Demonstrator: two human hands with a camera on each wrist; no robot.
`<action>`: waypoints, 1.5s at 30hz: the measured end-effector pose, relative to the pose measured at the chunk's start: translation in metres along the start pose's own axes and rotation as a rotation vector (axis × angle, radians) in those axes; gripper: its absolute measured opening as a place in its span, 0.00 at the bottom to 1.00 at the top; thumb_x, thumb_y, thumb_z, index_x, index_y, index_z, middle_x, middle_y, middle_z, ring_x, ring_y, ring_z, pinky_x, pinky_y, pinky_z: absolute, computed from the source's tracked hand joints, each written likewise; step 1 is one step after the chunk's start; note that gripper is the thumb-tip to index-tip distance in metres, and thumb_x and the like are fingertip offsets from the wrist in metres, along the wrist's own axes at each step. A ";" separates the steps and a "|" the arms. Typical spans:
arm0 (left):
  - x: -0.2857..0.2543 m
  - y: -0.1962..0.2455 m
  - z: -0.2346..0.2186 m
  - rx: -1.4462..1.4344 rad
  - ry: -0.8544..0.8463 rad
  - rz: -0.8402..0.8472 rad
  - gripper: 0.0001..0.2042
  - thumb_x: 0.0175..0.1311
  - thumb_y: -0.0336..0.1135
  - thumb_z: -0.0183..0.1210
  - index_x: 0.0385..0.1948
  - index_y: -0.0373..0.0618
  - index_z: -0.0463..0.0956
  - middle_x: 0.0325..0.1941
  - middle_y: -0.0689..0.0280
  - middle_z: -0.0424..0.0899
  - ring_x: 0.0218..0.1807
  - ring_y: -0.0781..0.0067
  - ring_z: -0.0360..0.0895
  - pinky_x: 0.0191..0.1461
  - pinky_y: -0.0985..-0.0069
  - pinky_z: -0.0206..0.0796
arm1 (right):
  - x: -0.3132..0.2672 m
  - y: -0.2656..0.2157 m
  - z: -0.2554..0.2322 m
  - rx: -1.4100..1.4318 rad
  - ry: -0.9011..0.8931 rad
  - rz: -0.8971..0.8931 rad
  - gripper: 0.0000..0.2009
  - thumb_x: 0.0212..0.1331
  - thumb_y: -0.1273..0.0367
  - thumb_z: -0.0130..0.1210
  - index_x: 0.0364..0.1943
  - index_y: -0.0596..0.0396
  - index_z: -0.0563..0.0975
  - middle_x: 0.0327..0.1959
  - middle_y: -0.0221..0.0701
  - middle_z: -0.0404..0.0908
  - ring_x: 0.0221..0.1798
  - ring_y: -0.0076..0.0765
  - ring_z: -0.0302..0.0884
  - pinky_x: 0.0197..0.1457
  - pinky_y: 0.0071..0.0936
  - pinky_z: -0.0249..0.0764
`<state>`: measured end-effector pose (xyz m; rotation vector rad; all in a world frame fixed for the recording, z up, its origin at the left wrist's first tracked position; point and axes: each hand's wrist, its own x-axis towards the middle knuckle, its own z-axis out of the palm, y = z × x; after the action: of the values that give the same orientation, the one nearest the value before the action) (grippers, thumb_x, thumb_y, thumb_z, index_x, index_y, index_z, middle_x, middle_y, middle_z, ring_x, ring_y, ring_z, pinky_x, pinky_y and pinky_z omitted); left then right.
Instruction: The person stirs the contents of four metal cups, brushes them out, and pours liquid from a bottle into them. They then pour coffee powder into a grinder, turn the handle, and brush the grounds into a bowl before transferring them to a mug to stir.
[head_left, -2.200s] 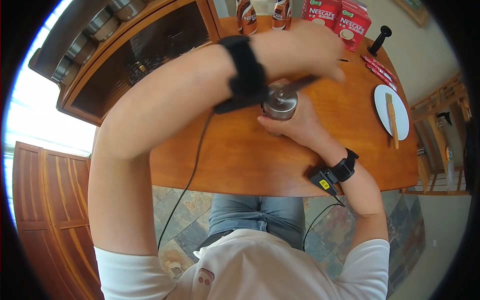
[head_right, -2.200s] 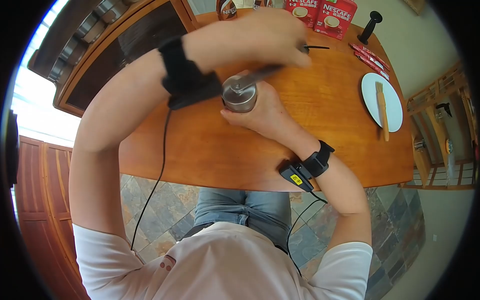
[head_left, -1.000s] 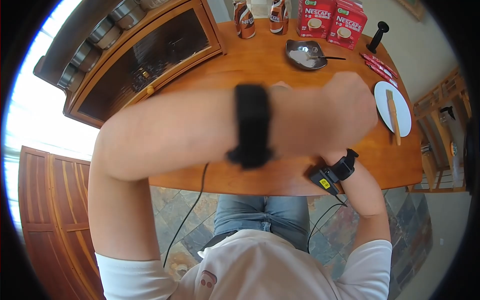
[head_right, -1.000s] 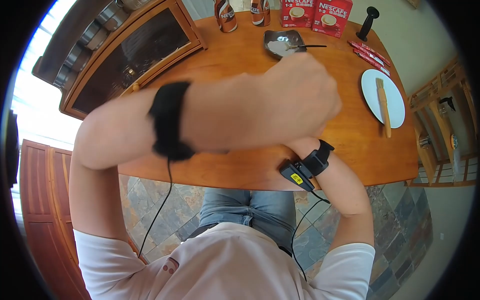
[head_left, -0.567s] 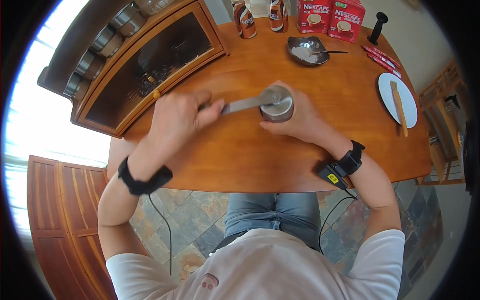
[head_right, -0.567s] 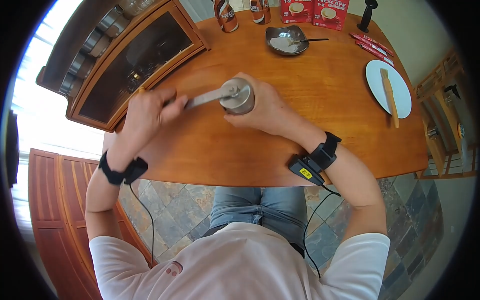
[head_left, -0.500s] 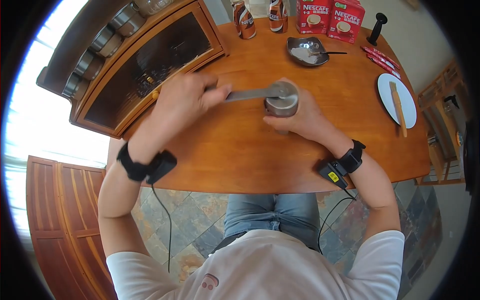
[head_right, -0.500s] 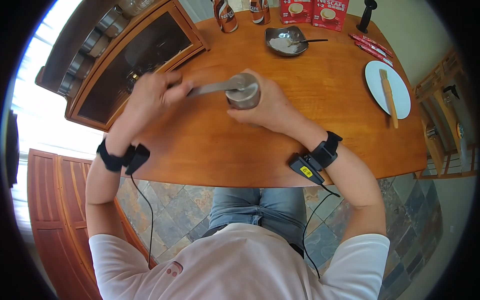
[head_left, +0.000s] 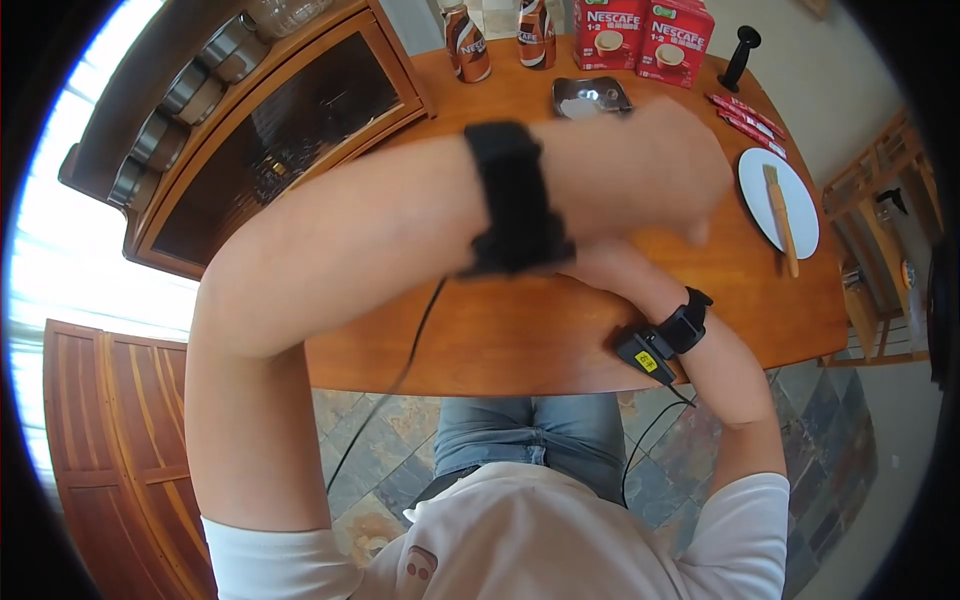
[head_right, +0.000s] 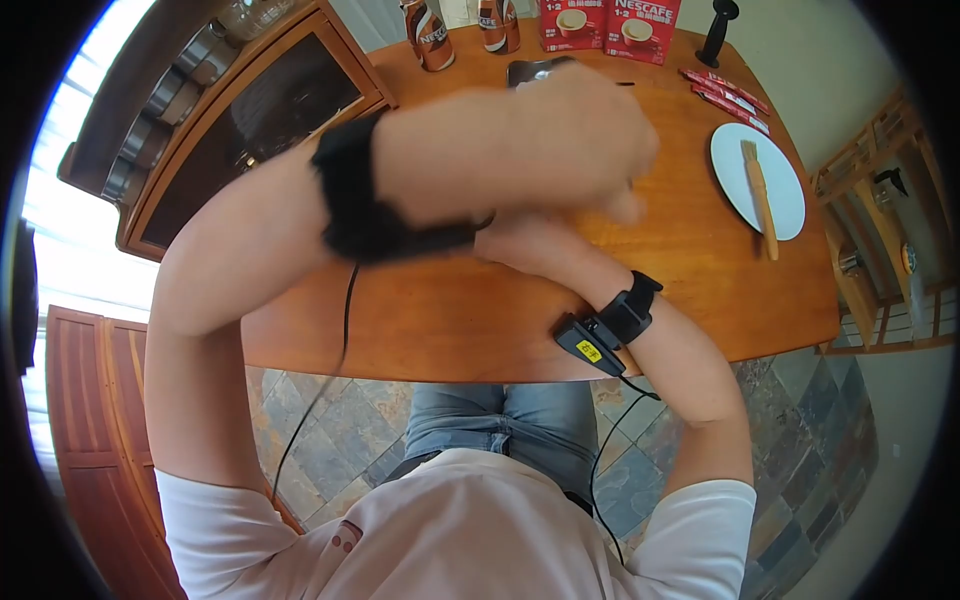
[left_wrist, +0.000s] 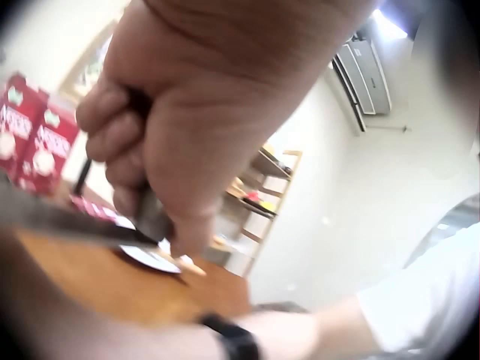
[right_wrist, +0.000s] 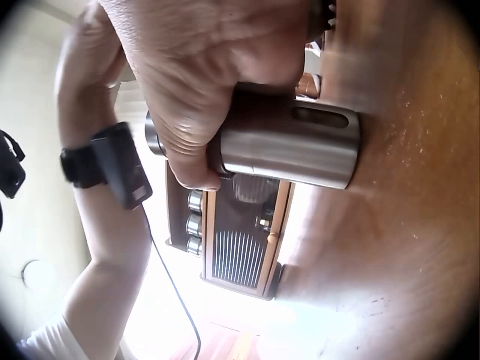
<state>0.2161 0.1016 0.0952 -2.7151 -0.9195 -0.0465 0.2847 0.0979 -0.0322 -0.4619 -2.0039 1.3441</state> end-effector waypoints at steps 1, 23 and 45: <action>-0.018 0.015 0.002 0.073 0.185 0.151 0.09 0.54 0.44 0.63 0.24 0.50 0.84 0.24 0.63 0.84 0.31 0.65 0.83 0.29 0.65 0.69 | -0.004 -0.003 0.000 0.015 0.003 0.029 0.20 0.47 0.69 0.71 0.43 0.53 0.74 0.34 0.24 0.80 0.38 0.21 0.76 0.45 0.24 0.74; -0.024 0.071 -0.017 0.109 -0.177 -0.225 0.03 0.54 0.39 0.64 0.26 0.56 0.86 0.27 0.74 0.86 0.33 0.75 0.83 0.30 0.74 0.65 | -0.011 -0.019 0.010 0.119 0.009 0.115 0.20 0.45 0.68 0.71 0.42 0.54 0.75 0.34 0.26 0.81 0.37 0.23 0.76 0.45 0.26 0.74; -0.147 -0.077 0.021 -0.335 -0.093 -1.046 0.29 0.62 0.65 0.55 0.27 0.42 0.84 0.24 0.51 0.81 0.33 0.51 0.81 0.39 0.60 0.71 | 0.009 -0.015 -0.001 0.081 -0.088 0.039 0.18 0.47 0.71 0.69 0.42 0.54 0.74 0.33 0.23 0.78 0.37 0.19 0.74 0.44 0.22 0.73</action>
<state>0.0511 0.0791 0.0768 -2.1611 -2.4113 -0.2958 0.2803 0.0984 -0.0155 -0.4125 -2.0121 1.4870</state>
